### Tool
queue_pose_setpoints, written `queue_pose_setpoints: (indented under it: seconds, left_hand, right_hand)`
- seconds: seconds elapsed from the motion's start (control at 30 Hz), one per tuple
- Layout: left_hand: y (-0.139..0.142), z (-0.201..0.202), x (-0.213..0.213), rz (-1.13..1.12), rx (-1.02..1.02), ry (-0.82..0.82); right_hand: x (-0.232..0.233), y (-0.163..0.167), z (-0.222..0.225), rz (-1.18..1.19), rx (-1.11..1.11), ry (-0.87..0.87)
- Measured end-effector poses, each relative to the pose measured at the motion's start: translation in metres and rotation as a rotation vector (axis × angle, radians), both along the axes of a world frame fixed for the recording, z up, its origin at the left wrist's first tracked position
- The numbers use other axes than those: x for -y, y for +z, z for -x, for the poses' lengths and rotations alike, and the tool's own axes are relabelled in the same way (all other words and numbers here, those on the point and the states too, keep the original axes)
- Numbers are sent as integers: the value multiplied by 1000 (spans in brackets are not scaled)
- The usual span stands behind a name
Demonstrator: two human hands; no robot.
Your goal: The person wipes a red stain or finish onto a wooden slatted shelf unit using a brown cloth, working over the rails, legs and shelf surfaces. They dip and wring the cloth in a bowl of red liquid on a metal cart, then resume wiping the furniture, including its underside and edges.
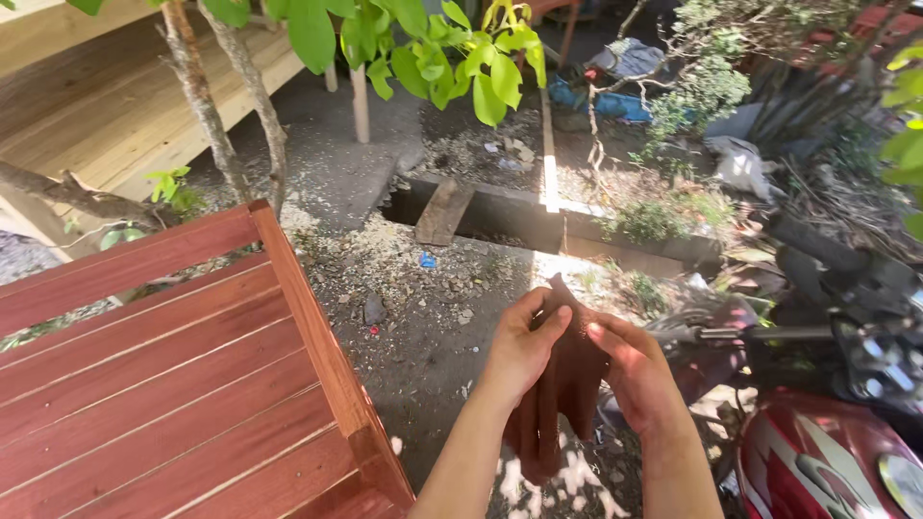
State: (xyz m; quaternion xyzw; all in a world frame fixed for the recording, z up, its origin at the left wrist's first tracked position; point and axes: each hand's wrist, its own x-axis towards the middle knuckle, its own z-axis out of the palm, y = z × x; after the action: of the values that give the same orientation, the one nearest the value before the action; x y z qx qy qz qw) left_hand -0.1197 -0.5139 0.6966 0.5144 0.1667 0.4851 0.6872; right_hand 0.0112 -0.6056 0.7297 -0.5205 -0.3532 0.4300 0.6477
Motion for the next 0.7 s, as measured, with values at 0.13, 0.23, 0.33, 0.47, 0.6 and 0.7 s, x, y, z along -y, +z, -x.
queue_pose_setpoints:
  seconds: [0.13, 0.23, 0.33, 0.47, 0.6, 0.7]
  left_hand:
    - [0, -16, -31, 50, -89, 103]
    - [2, -18, -56, 92, -39, 163]
    - [6, -20, -86, 116, 25, 263]
    - [8, -21, -125, 45, 45, 409]
    - [9, -30, -163, -14, 100, 564]
    - [7, -46, -183, 55, -2, 750]
  right_hand:
    - [-39, -7, -28, 62, -180, 170]
    - [-70, -17, -38, 231, -189, 9]
    - [-112, -23, -53, 103, -248, 262]
    - [-176, -35, -75, 148, -338, 426]
    - [-235, -47, -90, 187, -422, 726]
    - [-277, -41, -101, 66, -312, 901]
